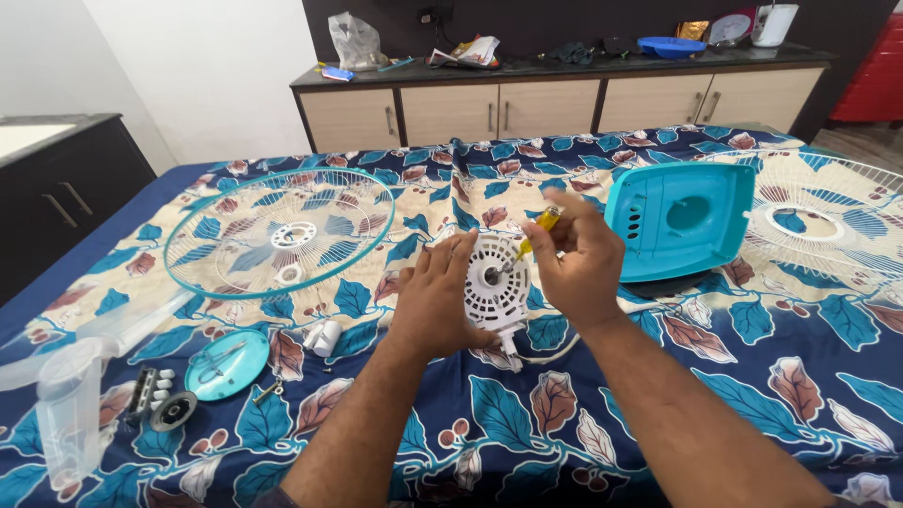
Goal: The person uses a screwdriver to tighten screws on the rear end of a white fan motor. They repeatedly rotate the motor and adjust the screwdriver to secure the components.
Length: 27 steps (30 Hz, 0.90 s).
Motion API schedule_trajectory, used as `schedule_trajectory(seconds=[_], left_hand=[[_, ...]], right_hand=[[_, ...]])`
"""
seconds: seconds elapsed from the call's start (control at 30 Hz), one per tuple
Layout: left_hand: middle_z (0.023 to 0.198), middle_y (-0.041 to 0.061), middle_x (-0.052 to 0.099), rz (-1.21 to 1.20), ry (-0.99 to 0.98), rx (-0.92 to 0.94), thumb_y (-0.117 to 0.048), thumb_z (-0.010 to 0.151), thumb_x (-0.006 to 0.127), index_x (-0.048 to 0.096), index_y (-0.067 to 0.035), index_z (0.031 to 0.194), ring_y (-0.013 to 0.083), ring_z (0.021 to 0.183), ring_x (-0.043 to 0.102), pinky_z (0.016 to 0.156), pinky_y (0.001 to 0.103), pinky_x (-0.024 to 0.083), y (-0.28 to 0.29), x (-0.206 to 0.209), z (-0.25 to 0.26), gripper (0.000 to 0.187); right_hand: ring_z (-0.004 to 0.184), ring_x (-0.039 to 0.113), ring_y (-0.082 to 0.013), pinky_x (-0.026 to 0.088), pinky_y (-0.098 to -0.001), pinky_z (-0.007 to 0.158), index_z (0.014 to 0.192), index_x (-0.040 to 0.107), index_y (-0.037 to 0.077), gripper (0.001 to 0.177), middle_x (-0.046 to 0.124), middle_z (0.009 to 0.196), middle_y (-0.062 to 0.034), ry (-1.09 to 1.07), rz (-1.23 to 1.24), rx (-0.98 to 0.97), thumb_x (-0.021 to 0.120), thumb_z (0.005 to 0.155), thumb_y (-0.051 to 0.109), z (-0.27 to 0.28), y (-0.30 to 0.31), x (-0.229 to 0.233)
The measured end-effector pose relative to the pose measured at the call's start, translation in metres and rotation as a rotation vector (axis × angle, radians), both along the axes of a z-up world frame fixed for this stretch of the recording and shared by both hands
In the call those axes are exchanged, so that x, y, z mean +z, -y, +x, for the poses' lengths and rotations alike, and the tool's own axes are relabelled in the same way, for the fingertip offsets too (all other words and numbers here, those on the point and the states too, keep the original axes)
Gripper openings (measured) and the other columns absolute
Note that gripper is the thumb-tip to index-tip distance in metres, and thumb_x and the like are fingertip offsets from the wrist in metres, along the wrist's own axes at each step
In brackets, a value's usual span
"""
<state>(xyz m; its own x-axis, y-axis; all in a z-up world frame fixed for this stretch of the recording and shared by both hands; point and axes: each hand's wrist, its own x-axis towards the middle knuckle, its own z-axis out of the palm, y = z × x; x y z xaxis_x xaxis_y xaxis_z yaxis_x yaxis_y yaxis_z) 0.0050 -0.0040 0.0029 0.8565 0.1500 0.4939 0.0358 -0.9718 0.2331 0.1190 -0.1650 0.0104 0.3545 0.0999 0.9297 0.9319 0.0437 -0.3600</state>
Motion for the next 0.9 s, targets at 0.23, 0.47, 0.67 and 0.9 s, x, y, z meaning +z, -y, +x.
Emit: schedule_trajectory(seconds=[0.23,0.47,0.67,0.9], left_hand=[[0.152,0.007,0.041,-0.030,0.034,-0.011,-0.040,0.035,0.103,0.029,-0.018,0.154,0.0347,0.139,0.040,0.107,0.058,0.036,0.001,-0.001,-0.004,0.143],[0.152,0.008,0.041,-0.039,0.031,-0.014,-0.039,0.035,0.103,0.028,-0.018,0.154,0.0346,0.139,0.040,0.106,0.058,0.036,-0.001,-0.005,-0.002,0.142],[0.152,0.008,0.041,-0.045,0.067,-0.027,-0.039,0.037,0.103,0.029,-0.017,0.154,0.0351,0.140,0.040,0.106,0.059,0.037,-0.002,-0.008,-0.005,0.141],[0.151,0.009,0.042,-0.035,0.093,-0.026,-0.039,0.036,0.102,0.030,-0.016,0.154,0.0346,0.139,0.042,0.105,0.060,0.037,-0.002,-0.009,-0.002,0.140]], right_hand=[[0.107,0.074,-0.0199,0.062,-0.0283,0.086,0.124,0.061,-0.001,0.022,0.074,0.114,-0.0148,-0.002,-0.103,0.173,0.061,0.102,0.002,-0.006,0.010,0.006],[0.088,0.077,-0.0156,0.062,-0.0266,0.073,0.112,0.064,-0.002,0.020,0.077,0.095,-0.0111,-0.069,-0.030,0.045,0.075,0.097,0.005,0.002,0.007,-0.001],[0.077,0.077,-0.0139,0.060,-0.0258,0.064,0.103,0.062,-0.002,0.029,0.075,0.084,-0.0111,-0.052,0.015,-0.101,0.084,0.091,0.012,-0.014,0.005,-0.008],[0.066,0.074,-0.0160,0.056,-0.0285,0.056,0.096,0.059,-0.001,0.036,0.070,0.073,-0.0101,-0.051,0.042,-0.229,0.089,0.087,0.016,-0.028,-0.002,-0.005]])
